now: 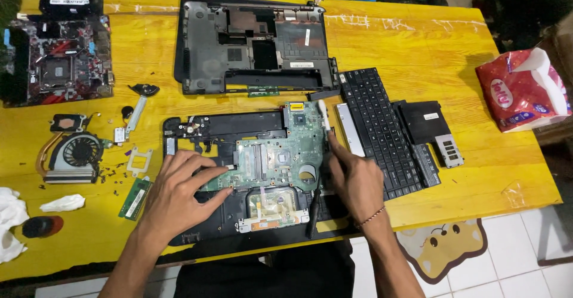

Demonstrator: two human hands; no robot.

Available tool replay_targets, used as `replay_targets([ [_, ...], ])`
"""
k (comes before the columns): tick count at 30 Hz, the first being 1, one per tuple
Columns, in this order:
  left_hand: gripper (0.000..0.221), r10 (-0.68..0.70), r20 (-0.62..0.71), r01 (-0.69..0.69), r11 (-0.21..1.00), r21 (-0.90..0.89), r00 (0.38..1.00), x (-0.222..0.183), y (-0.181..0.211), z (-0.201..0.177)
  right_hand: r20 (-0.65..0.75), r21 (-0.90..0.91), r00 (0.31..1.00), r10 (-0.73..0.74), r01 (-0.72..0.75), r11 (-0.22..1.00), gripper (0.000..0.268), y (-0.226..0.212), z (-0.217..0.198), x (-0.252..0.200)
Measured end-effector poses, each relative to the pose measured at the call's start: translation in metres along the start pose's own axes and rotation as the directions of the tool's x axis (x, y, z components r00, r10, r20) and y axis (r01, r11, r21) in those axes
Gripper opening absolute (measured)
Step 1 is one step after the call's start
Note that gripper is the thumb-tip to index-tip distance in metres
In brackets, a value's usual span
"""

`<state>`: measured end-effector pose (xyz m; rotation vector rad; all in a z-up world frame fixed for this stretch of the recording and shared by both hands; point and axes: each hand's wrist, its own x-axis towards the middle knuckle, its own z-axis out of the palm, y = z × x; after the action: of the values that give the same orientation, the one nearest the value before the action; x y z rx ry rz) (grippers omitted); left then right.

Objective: Disassembling a laptop to remove the motherboard and cleaning the fan assembly with a small brush.

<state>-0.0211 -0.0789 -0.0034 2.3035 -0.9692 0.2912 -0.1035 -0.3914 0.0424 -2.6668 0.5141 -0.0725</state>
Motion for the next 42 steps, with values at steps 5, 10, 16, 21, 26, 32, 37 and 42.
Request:
replay_targets([
  [5,0.025,-0.008,-0.003,0.008,1.000,-0.008,1.000,-0.001,-0.002,0.001,-0.022,0.068,0.999,-0.030,0.031,0.997,0.046,-0.002,0.001,0.002],
  [10,0.023,-0.024,0.013,0.024,1.000,0.000,1.000,0.001,0.000,-0.001,-0.011,0.003,1.000,0.013,-0.012,1.000,0.043,-0.001,0.001,0.007],
  [16,0.025,-0.028,0.018,0.029,1.000,-0.008,0.999,0.001,0.001,-0.002,0.042,0.074,0.999,-0.010,0.007,0.997,0.046,0.003,0.001,0.006],
  [21,0.025,-0.029,0.015,0.029,1.000,-0.011,0.999,0.001,-0.001,0.000,0.040,0.177,0.998,-0.047,0.039,0.983,0.045,-0.001,0.003,0.001],
  [26,0.023,-0.033,0.013,0.033,0.999,-0.019,0.999,0.002,0.002,-0.003,-0.022,0.101,0.999,-0.050,0.052,0.994,0.046,0.008,0.001,0.007],
  [32,0.023,-0.027,0.014,0.027,1.000,-0.012,1.000,0.003,0.003,-0.004,-0.007,0.068,0.999,-0.037,0.037,0.997,0.046,0.011,0.007,0.008],
  [37,0.024,-0.026,0.023,0.027,0.999,-0.025,0.999,0.001,0.001,-0.002,0.011,0.124,0.999,-0.030,0.028,0.992,0.044,0.002,0.008,0.002],
  [42,0.024,-0.022,0.010,0.023,1.000,-0.015,1.000,0.000,0.000,-0.001,-0.044,0.055,0.999,0.016,-0.014,0.998,0.045,0.002,0.003,0.004],
])
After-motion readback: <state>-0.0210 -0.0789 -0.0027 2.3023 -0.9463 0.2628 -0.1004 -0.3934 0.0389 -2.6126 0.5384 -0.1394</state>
